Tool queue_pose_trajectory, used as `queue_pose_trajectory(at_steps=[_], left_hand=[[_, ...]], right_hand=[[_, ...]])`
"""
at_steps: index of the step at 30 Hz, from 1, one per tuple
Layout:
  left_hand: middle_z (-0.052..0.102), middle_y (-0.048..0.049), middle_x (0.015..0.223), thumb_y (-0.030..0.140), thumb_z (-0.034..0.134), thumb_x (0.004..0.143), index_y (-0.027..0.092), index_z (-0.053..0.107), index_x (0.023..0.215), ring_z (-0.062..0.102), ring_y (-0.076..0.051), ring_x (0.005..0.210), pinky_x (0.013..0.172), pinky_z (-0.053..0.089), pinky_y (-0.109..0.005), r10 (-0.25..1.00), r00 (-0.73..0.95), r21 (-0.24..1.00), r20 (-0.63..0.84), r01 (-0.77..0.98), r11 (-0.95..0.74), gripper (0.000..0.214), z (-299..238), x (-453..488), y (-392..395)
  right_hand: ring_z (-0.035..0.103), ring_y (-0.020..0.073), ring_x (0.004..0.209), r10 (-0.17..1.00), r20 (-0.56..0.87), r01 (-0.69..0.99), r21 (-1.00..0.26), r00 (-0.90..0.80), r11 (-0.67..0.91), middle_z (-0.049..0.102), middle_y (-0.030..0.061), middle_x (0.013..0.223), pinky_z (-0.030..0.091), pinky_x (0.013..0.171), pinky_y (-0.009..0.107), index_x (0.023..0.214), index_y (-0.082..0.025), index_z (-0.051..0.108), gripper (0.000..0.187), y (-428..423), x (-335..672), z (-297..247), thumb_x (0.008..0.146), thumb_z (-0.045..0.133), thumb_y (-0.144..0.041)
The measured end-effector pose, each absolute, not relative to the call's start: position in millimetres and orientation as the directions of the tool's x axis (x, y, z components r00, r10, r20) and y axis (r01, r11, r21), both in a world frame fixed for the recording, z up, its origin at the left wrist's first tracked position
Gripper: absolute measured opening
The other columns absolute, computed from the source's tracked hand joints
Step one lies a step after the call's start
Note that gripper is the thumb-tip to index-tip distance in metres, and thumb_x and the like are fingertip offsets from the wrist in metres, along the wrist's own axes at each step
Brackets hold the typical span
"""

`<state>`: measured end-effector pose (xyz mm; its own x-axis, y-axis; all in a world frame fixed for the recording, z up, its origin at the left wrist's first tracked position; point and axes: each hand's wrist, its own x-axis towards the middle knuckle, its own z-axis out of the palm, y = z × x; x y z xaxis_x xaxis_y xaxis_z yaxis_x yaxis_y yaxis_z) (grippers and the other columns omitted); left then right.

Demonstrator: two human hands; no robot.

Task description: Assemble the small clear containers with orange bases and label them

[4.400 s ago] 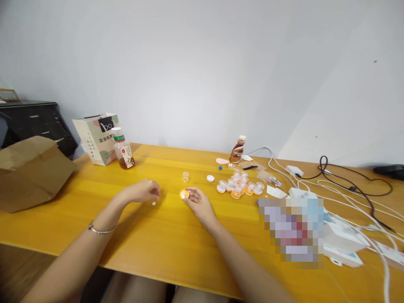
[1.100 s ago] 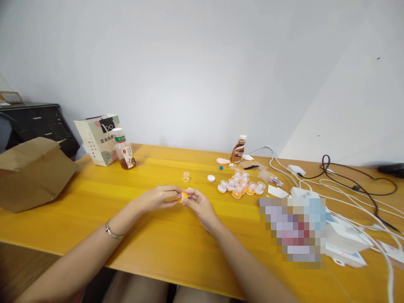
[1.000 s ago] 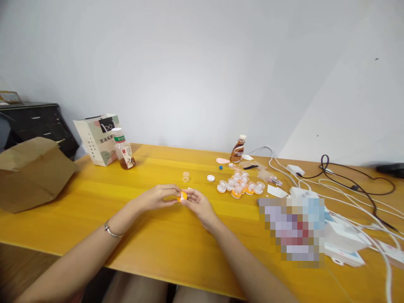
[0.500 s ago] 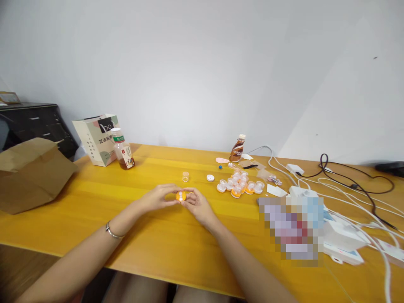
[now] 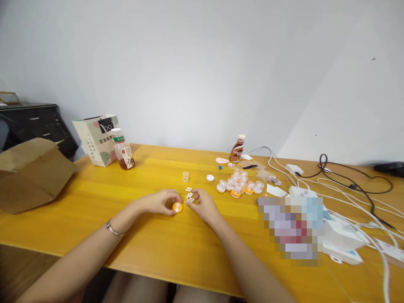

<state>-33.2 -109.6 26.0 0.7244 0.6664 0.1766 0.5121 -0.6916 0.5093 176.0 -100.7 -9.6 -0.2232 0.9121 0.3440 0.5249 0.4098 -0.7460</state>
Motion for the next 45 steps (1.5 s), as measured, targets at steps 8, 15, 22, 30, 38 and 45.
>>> queue_pose_trajectory(at_steps=[8, 15, 22, 30, 38, 45], left_hand=[[0.057, -0.0059, 0.102, 0.028, 0.040, 0.084, 0.020, 0.051, 0.109, 0.050, -0.014, 0.095, 0.085, 0.038, -0.028, 0.636, 0.682, 0.447, 0.361, 0.473, -0.760, 0.029, 23.5, -22.4, -99.0], [0.058, -0.0049, 0.095, 0.022, 0.043, 0.082, 0.019, 0.059, 0.095, 0.052, -0.014, 0.090, 0.080, 0.040, -0.026, 0.595, 0.723, 0.328, 0.350, 0.501, -0.801, 0.021, 10.9, -13.3, -87.5], [0.060, -0.0045, 0.086, 0.027, 0.051, 0.077, 0.016, 0.060, 0.085, 0.054, -0.014, 0.083, 0.077, 0.040, -0.025, 0.654, 0.664, 0.377, 0.362, 0.537, -0.754, 0.016, 9.0, -17.7, -84.2], [0.060, -0.0051, 0.092, 0.028, 0.048, 0.079, 0.017, 0.058, 0.099, 0.054, -0.015, 0.085, 0.077, 0.039, -0.024, 0.697, 0.603, 0.473, 0.389, 0.519, -0.712, 0.024, 13.8, -14.4, -90.0], [0.060, -0.0048, 0.092, 0.030, 0.054, 0.075, 0.020, 0.064, 0.094, 0.054, -0.016, 0.086, 0.078, 0.037, -0.023, 0.664, 0.670, 0.452, 0.332, 0.505, -0.736, 0.023, 6.8, -9.7, -80.4], [0.060, -0.0032, 0.078, 0.024, 0.050, 0.076, 0.018, 0.065, 0.082, 0.053, -0.012, 0.069, 0.064, 0.037, -0.020, 0.711, 0.613, 0.468, 0.343, 0.545, -0.696, 0.018, 1.1, -6.0, -74.4]], right_hand=[[0.049, 0.0128, 0.059, 0.874, 0.377, 0.506, -0.713, -0.306, 0.485, 0.054, -0.0003, 0.065, 0.041, 0.059, 0.028, 0.070, -0.020, 0.058, 0.004, -99.5, 168.1, -14.3, 0.066, 0.056, -0.020], [0.048, 0.0122, 0.054, 0.877, 0.338, 0.435, -0.771, -0.341, 0.466, 0.055, -0.0004, 0.063, 0.041, 0.056, 0.028, 0.065, -0.020, 0.058, 0.004, -103.6, 162.1, -12.3, 0.067, 0.056, -0.023], [0.052, 0.0133, 0.056, 0.918, 0.291, 0.414, -0.826, -0.271, 0.383, 0.060, -0.0004, 0.062, 0.043, 0.057, 0.028, 0.063, -0.020, 0.060, 0.008, -102.7, 164.4, -11.2, 0.063, 0.061, -0.028], [0.056, 0.0133, 0.061, 0.951, 0.242, 0.345, -0.891, -0.192, 0.297, 0.061, 0.0000, 0.067, 0.045, 0.062, 0.027, 0.068, -0.018, 0.058, 0.014, -101.3, 165.8, -5.7, 0.060, 0.063, -0.028], [0.056, 0.0146, 0.066, 0.982, 0.188, 0.104, -0.977, 0.018, 0.186, 0.062, 0.0009, 0.069, 0.043, 0.065, 0.027, 0.067, -0.018, 0.057, 0.021, -95.5, 168.0, 0.9, 0.060, 0.065, -0.036], [0.055, 0.0106, 0.060, 0.992, 0.120, -0.130, -0.985, -0.048, 0.113, 0.062, -0.0014, 0.065, 0.043, 0.066, 0.026, 0.075, -0.018, 0.058, 0.023, -96.6, 163.6, -1.3, 0.058, 0.068, -0.031]])
